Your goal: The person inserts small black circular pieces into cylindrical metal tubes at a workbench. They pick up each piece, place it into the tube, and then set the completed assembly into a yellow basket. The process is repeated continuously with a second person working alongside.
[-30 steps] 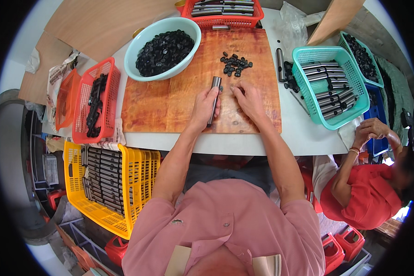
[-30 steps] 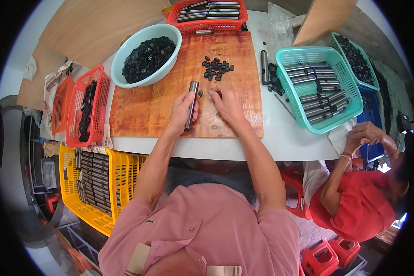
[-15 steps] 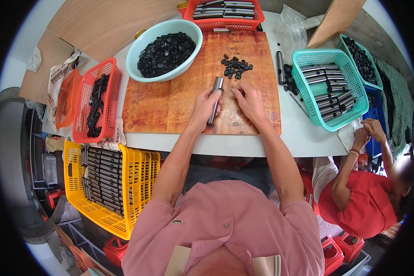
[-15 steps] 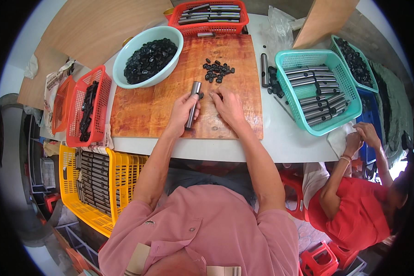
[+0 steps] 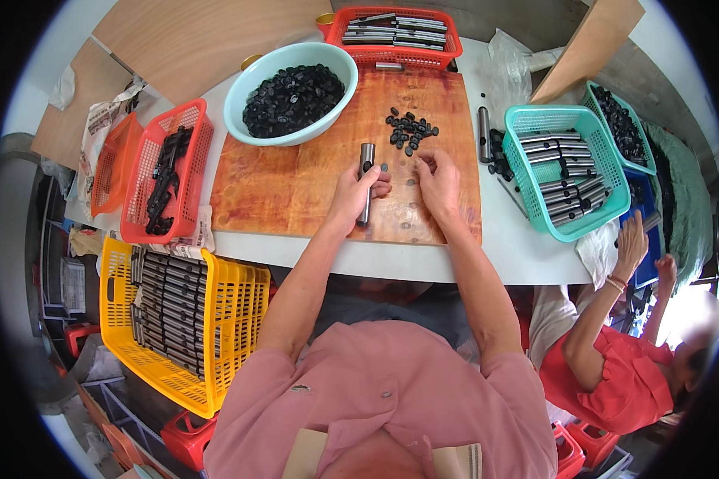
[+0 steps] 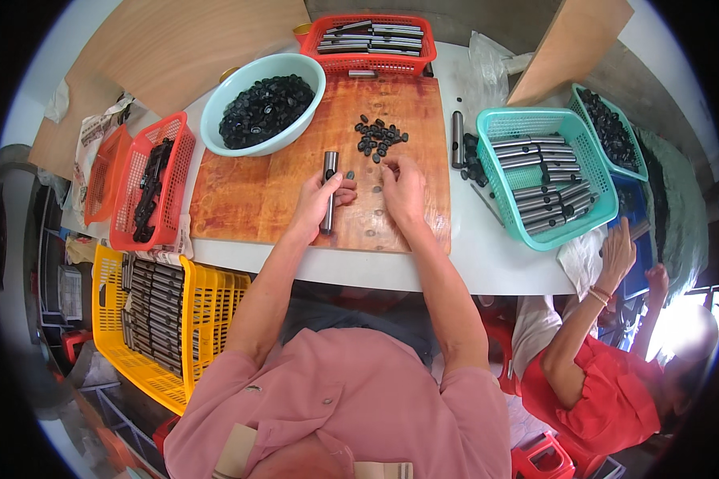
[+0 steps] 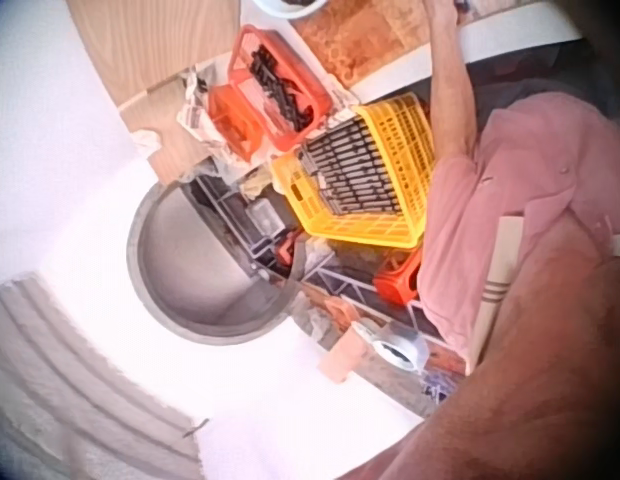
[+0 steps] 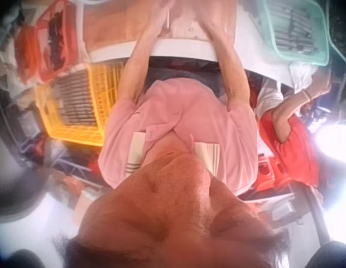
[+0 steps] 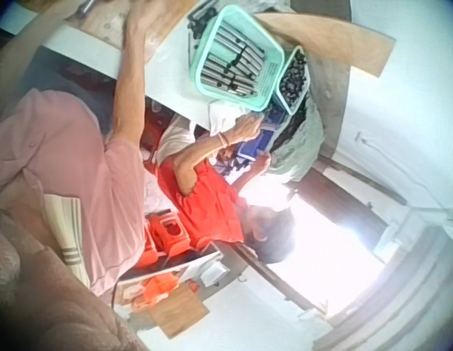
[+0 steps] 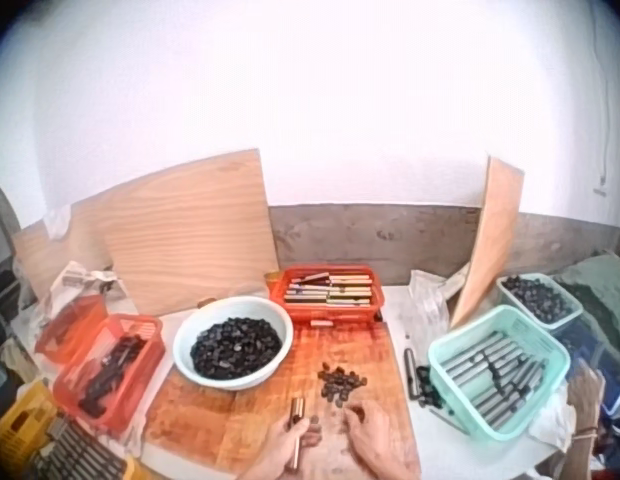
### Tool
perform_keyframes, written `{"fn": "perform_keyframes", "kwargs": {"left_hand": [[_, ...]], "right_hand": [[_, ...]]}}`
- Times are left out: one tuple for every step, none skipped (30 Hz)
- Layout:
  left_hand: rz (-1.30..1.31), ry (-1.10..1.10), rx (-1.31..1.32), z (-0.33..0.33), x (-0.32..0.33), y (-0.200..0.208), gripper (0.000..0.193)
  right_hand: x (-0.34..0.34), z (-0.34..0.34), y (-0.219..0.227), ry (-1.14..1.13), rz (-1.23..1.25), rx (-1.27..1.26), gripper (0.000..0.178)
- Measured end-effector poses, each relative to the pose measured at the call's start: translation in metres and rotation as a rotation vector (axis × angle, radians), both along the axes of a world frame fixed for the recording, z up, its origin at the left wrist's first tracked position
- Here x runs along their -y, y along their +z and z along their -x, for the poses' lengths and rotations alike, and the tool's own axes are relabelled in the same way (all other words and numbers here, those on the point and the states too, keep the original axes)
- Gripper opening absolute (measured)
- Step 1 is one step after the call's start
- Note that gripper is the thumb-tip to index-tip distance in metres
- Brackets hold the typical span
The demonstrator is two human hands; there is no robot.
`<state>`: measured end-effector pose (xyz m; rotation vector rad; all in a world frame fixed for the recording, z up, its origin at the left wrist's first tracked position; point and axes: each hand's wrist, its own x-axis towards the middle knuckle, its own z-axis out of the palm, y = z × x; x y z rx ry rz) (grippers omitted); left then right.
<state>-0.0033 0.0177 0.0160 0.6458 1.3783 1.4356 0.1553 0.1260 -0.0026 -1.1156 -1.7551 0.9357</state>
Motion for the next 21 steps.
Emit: {"fn": "perform_keyframes", "kwargs": {"left_hand": [[0.003, 0.018, 0.001, -0.001, 0.000, 0.000, 0.042], [-0.014, 0.023, 0.017, 0.000, -0.001, -0.002, 0.043], [-0.031, 0.027, 0.034, 0.001, -0.001, -0.004, 0.044], [-0.045, 0.031, 0.050, 0.001, -0.001, -0.003, 0.045], [-0.044, 0.026, 0.052, 0.002, -0.001, -0.003, 0.045], [-0.042, 0.021, 0.053, 0.002, -0.001, -0.001, 0.044], [-0.041, 0.014, 0.053, 0.002, -0.001, 0.001, 0.044], [-0.033, 0.007, 0.049, 0.003, -0.001, 0.002, 0.043], [-0.026, 0.001, 0.046, 0.003, -0.001, 0.002, 0.043], [-0.018, -0.006, 0.044, 0.003, 0.000, 0.002, 0.042], [-0.021, -0.008, 0.040, 0.004, 0.000, 0.002, 0.041], [-0.024, -0.010, 0.036, 0.004, -0.001, 0.002, 0.040], [-0.024, -0.008, 0.034, 0.004, 0.000, 0.000, 0.039], [-0.035, 0.000, 0.032, 0.003, 0.001, 0.000, 0.039], [-0.046, 0.008, 0.031, 0.002, 0.001, -0.001, 0.039], [-0.051, 0.019, 0.031, 0.001, 0.003, -0.003, 0.039], [-0.053, 0.018, 0.031, 0.001, 0.005, -0.004, 0.038], [-0.055, 0.017, 0.031, 0.001, 0.005, -0.005, 0.038], [-0.058, 0.011, 0.031, 0.001, 0.004, -0.004, 0.037], [-0.056, 0.004, 0.031, 0.001, 0.003, -0.005, 0.037], [-0.054, -0.002, 0.030, 0.002, 0.003, -0.006, 0.036]], "right_hand": [[-0.006, -0.001, -0.002, -0.032, -0.003, -0.013, 0.017], [-0.013, -0.002, -0.002, -0.049, -0.073, 0.020, 0.019], [-0.021, -0.004, -0.001, -0.066, -0.143, 0.052, 0.021], [-0.030, -0.006, -0.001, -0.085, -0.211, 0.083, 0.023], [-0.039, -0.006, -0.001, -0.076, -0.218, 0.115, 0.031], [-0.045, -0.006, -0.001, -0.080, -0.241, 0.176, 0.032], [-0.049, -0.005, 0.002, -0.088, -0.263, 0.237, 0.033], [-0.053, -0.004, 0.005, -0.096, -0.285, 0.298, 0.035], [-0.058, -0.003, 0.005, -0.059, -0.274, 0.290, 0.032], [-0.061, -0.003, 0.006, -0.027, -0.275, 0.325, 0.029], [-0.063, -0.003, 0.007, 0.006, -0.277, 0.361, 0.027], [-0.065, -0.003, 0.008, 0.037, -0.278, 0.396, 0.025], [-0.060, -0.001, 0.016, 0.041, -0.256, 0.387, 0.019], [-0.059, -0.002, 0.016, 0.045, -0.268, 0.394, 0.018], [-0.059, -0.003, 0.017, 0.049, -0.281, 0.401, 0.017], [-0.054, -0.003, 0.019, 0.058, -0.289, 0.408, 0.017], [-0.050, -0.004, 0.022, 0.064, -0.207, 0.448, 0.017], [-0.046, -0.006, 0.026, 0.070, -0.125, 0.488, 0.018], [-0.043, -0.008, 0.030, 0.070, -0.042, 0.527, 0.019], [-0.043, -0.009, 0.029, 0.037, -0.034, 0.555, 0.020], [-0.044, -0.011, 0.026, 0.005, -0.027, 0.582, 0.020]]}}
